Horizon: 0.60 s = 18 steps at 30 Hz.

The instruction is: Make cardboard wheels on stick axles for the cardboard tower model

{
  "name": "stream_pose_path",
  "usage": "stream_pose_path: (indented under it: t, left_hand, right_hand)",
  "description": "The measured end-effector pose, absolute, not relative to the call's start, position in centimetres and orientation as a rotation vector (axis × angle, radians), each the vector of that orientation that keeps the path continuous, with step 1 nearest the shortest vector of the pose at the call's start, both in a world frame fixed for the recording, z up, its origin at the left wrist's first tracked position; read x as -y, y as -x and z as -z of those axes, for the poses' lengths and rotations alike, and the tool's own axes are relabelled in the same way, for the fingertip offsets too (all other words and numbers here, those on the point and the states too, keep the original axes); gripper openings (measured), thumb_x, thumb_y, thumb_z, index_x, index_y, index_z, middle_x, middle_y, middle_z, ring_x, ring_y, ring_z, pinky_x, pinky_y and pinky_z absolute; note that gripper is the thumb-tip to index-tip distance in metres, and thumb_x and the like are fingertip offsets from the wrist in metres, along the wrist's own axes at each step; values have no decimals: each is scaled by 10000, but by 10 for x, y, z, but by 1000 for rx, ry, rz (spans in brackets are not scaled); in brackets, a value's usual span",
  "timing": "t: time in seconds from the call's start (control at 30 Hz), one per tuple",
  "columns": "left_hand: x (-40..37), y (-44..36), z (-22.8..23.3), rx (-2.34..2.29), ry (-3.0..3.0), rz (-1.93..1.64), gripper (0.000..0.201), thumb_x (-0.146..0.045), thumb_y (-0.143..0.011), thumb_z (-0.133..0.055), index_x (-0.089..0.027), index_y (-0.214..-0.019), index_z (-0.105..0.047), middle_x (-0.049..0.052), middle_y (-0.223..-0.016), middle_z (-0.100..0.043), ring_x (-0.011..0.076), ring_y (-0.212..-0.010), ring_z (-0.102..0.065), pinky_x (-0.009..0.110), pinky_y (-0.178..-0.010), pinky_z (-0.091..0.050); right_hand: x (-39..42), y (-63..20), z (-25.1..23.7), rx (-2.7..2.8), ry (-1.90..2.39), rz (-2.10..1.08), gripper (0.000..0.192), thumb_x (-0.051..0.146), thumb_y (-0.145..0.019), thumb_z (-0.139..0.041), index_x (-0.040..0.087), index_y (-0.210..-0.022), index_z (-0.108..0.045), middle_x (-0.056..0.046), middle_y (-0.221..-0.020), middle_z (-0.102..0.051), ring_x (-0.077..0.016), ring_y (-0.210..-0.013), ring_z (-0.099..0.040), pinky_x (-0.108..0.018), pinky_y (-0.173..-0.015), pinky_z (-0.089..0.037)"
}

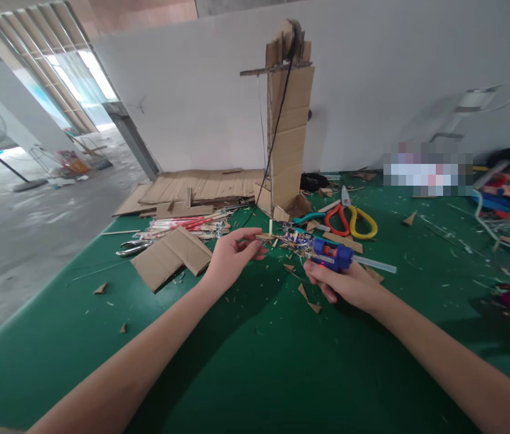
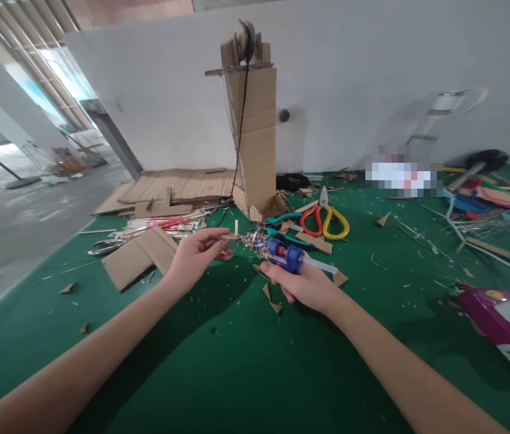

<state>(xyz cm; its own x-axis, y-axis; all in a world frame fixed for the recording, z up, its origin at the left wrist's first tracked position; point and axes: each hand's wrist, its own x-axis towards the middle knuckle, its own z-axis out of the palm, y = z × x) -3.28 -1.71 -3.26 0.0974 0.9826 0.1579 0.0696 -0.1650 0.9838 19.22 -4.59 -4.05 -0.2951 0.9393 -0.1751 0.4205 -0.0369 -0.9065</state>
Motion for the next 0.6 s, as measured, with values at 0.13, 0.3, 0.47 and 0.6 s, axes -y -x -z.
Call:
stream_pose_path:
  t: [0.13,0.3,0.47,0.6]
  left_hand:
    - [13,37,35,-1165,-1570,-1236,189,-295,-765,-612,-148,-882,-631,-6,-609,-613,126,-577,-615,249,-548,-536]
    - [16,36,32,-1180,-1571,-1217,197,-334,-791,-589,-141,-827,-599,0,-603,-618,111,-551,-600,222,-526,-503]
    - [19,33,32,-1153,-1564,-1205,196,-341,-788,-595,-145,-790,-591,3,-590,-608,124,-563,-610,231,-518,-503]
    - [19,33,32,-1165,-1564,-1211,191,-333,-798,-583,-143,-780,-584,4,-581,-599,123,-555,-601,238,-522,-504]
  right_hand:
    - [46,-190,34,1677,1305,-1406,380,532,-811,-528,192,-643,-496,56,-422,-443,-81,-370,-426,-242,-458,-370]
    - [49,-189,32,1612,1228,-1388,359,513,-810,-538,201,-646,-474,70,-412,-424,-78,-363,-404,-245,-458,-360]
    - [54,-185,28,1706,1481,-1279,366,578,-753,-564,216,-743,-511,64,-442,-441,-111,-412,-445,-260,-459,-372]
    - [57,-181,21,1831,1450,-1216,387,553,-775,-547,216,-610,-450,54,-423,-422,-104,-402,-421,-255,-440,-344]
